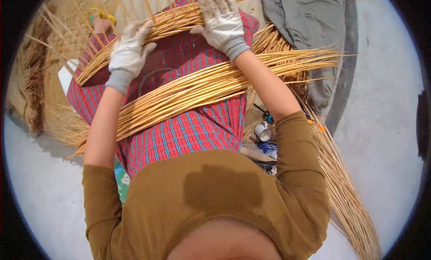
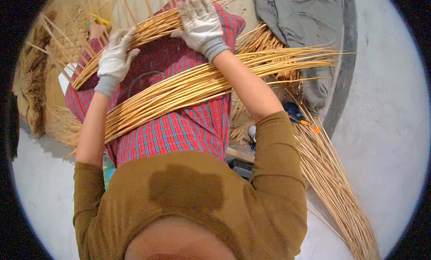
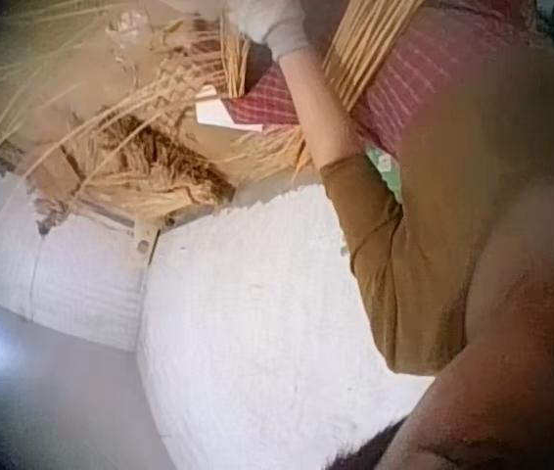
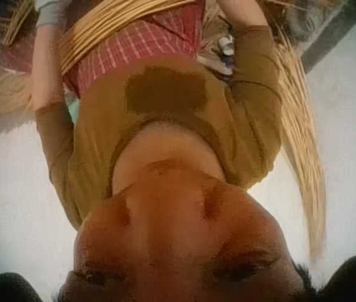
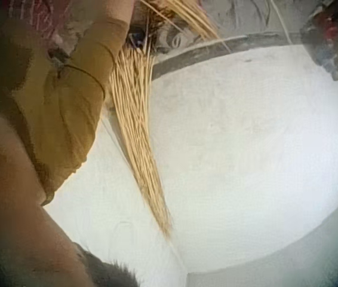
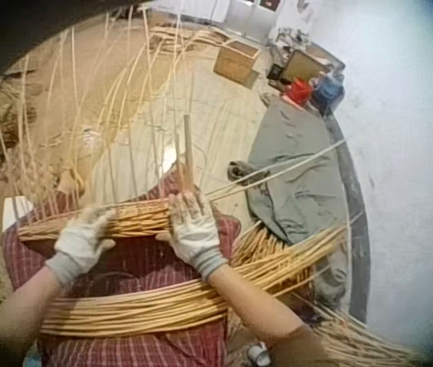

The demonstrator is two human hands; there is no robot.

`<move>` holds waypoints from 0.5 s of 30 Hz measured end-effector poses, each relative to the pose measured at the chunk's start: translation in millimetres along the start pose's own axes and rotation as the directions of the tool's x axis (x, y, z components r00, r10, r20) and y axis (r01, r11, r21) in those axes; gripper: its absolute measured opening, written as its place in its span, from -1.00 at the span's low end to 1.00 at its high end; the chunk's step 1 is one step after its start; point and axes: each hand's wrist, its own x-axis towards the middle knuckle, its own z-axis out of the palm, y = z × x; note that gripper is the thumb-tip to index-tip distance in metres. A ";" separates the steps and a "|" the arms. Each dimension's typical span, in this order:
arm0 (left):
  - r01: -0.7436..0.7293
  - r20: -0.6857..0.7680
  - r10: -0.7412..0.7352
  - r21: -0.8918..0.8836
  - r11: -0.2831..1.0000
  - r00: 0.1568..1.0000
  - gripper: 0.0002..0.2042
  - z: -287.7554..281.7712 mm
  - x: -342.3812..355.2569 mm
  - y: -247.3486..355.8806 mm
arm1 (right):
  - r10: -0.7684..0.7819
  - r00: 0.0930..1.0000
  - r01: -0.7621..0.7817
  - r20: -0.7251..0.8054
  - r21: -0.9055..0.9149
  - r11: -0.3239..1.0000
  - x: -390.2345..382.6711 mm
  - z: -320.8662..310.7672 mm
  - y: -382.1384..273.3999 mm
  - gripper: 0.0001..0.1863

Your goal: Weaving long reeds or straw together to form the base and sides of a basket.

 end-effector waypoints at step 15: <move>0.059 -0.103 -0.037 0.222 0.973 0.994 -0.46 38.4 -29.7 31.9 | 0.188 0.950 -0.277 0.249 0.400 0.874 -43.9 -40.4 -17.1 -0.16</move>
